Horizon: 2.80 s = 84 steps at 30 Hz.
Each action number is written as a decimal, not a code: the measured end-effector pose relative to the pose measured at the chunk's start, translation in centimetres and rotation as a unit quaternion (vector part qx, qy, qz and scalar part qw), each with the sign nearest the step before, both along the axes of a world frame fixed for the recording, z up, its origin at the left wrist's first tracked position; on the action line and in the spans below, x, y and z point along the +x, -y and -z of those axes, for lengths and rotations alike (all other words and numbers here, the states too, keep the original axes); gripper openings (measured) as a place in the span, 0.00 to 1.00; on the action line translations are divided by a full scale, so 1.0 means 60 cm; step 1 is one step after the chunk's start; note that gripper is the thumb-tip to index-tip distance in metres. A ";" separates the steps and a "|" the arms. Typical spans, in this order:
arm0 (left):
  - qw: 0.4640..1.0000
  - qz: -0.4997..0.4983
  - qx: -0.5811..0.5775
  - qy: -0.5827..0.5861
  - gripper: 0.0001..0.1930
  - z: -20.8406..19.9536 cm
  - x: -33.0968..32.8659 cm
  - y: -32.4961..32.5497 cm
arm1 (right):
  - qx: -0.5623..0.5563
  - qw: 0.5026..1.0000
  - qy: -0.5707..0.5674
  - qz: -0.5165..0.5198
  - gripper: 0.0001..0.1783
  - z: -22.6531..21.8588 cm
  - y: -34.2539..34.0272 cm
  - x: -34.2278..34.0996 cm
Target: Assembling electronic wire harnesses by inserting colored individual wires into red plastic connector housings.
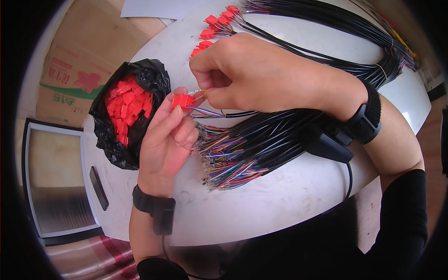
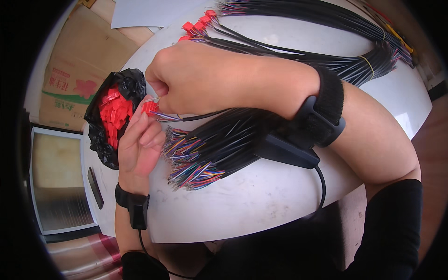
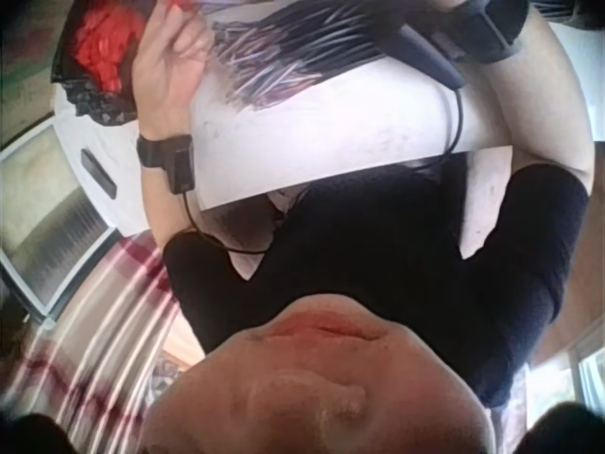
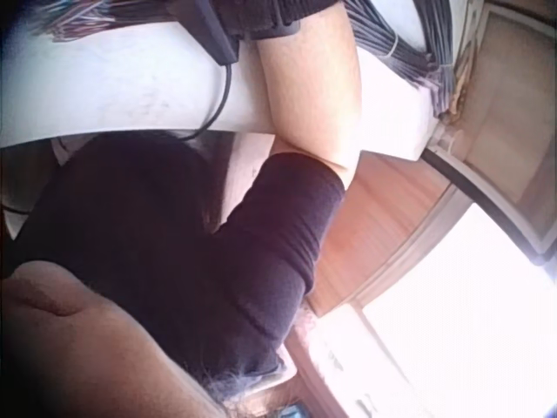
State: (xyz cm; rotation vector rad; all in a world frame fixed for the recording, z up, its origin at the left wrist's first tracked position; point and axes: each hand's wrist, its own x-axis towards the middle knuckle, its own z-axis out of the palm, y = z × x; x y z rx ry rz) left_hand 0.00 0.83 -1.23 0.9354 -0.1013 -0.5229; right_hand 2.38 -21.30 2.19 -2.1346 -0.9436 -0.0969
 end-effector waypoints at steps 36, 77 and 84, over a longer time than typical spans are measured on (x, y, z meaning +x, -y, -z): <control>0.969 -0.087 0.185 0.142 0.14 -0.014 -0.017 0.010 | 0.184 0.900 -0.395 -0.017 0.06 0.027 -0.028 0.002; 0.959 -0.048 0.191 0.204 0.17 -0.017 0.001 -0.009 | 0.194 0.915 -0.354 0.007 0.07 0.025 -0.032 -0.002; 0.979 -0.030 0.116 0.165 0.18 -0.007 0.005 -0.013 | 0.198 0.916 -0.347 -0.037 0.07 0.022 -0.029 -0.004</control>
